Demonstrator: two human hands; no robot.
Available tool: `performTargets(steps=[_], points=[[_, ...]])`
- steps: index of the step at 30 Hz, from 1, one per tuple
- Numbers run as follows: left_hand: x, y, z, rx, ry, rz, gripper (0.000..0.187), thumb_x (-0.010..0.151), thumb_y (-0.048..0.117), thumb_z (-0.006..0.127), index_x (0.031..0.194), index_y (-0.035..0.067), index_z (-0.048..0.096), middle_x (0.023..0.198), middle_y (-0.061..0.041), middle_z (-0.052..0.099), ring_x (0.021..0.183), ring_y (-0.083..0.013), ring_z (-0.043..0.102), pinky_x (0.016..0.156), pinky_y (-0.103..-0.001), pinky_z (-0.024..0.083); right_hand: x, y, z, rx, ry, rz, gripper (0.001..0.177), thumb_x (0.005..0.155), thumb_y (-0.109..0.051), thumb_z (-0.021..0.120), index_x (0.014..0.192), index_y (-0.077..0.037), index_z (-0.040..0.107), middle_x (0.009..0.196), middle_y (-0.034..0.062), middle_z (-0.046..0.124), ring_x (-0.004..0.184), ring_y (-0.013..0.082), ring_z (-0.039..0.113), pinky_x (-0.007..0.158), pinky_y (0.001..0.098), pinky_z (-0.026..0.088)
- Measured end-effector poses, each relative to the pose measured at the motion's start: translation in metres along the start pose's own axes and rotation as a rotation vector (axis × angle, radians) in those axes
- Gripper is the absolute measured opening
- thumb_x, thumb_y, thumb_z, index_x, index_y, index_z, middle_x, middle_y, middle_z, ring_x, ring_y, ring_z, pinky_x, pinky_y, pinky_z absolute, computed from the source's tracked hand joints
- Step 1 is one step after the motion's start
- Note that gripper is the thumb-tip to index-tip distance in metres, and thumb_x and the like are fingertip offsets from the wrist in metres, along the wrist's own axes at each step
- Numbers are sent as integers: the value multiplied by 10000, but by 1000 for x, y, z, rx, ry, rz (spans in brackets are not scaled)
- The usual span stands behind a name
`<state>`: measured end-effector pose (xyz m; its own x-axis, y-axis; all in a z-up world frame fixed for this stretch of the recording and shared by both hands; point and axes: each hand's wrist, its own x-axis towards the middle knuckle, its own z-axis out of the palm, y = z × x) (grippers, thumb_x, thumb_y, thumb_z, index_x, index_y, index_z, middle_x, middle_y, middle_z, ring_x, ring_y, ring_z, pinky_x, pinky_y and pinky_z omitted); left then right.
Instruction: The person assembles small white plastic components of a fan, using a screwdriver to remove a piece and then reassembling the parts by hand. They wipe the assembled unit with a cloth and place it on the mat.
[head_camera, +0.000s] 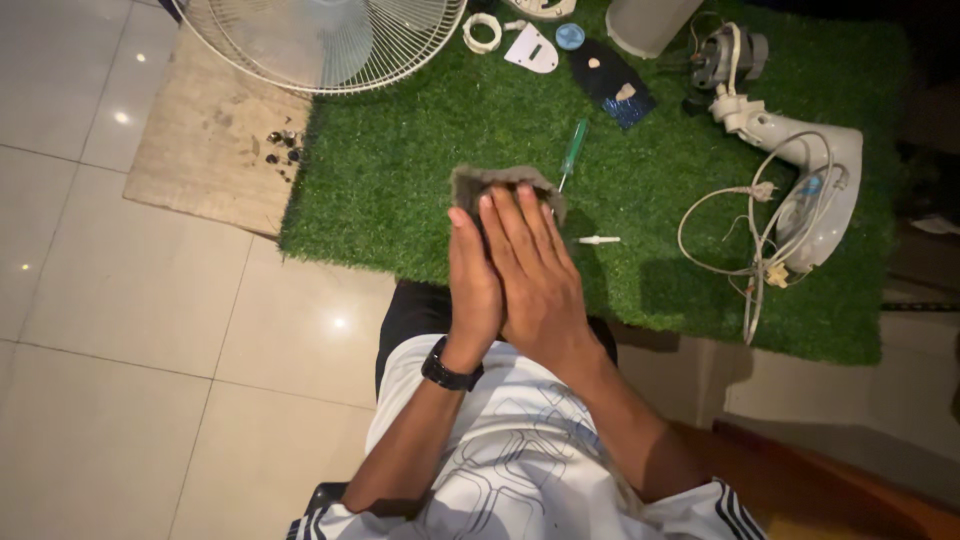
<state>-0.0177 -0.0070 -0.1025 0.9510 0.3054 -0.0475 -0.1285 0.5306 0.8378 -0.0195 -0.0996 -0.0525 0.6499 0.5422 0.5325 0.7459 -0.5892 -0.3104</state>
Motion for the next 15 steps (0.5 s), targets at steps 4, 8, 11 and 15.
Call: performTargets(steps=[4, 8, 11, 15], points=[[1, -1, -5, 33, 23, 87, 608, 1127, 502, 211, 1290, 25, 552, 1256, -99, 611, 1160, -200, 591, 1057, -345, 475, -11, 0, 10, 34, 9, -5, 479, 908, 15, 603, 1381, 90, 592, 1477, 254, 542, 1443, 456, 475, 1181, 510, 451], [3, 4, -7, -9, 35, 109, 625, 1142, 514, 203, 1298, 17, 549, 1240, -113, 612, 1145, -206, 586, 1056, -351, 471, -23, -1, 7, 85, 12, 10, 437, 937, 60, 558, 1368, 44, 631, 1460, 192, 592, 1421, 379, 551, 1195, 491, 477], [-3, 3, 2, 167, -18, 143, 638, 1140, 526, 186, 1299, 24, 546, 1258, -105, 600, 1170, -200, 584, 1087, -340, 465, -19, 2, -6, -21, -26, -39, 470, 870, 0, 605, 1331, 87, 619, 1408, 227, 583, 1356, 424, 551, 1177, 558, 425], [-8, 1, 11, 159, -5, 95, 638, 1101, 536, 185, 1332, 46, 522, 1278, -89, 607, 1198, -189, 582, 1078, -326, 453, -10, 0, -13, -102, -62, -34, 537, 806, -17, 614, 1321, 136, 605, 1417, 285, 568, 1339, 502, 537, 1127, 561, 428]])
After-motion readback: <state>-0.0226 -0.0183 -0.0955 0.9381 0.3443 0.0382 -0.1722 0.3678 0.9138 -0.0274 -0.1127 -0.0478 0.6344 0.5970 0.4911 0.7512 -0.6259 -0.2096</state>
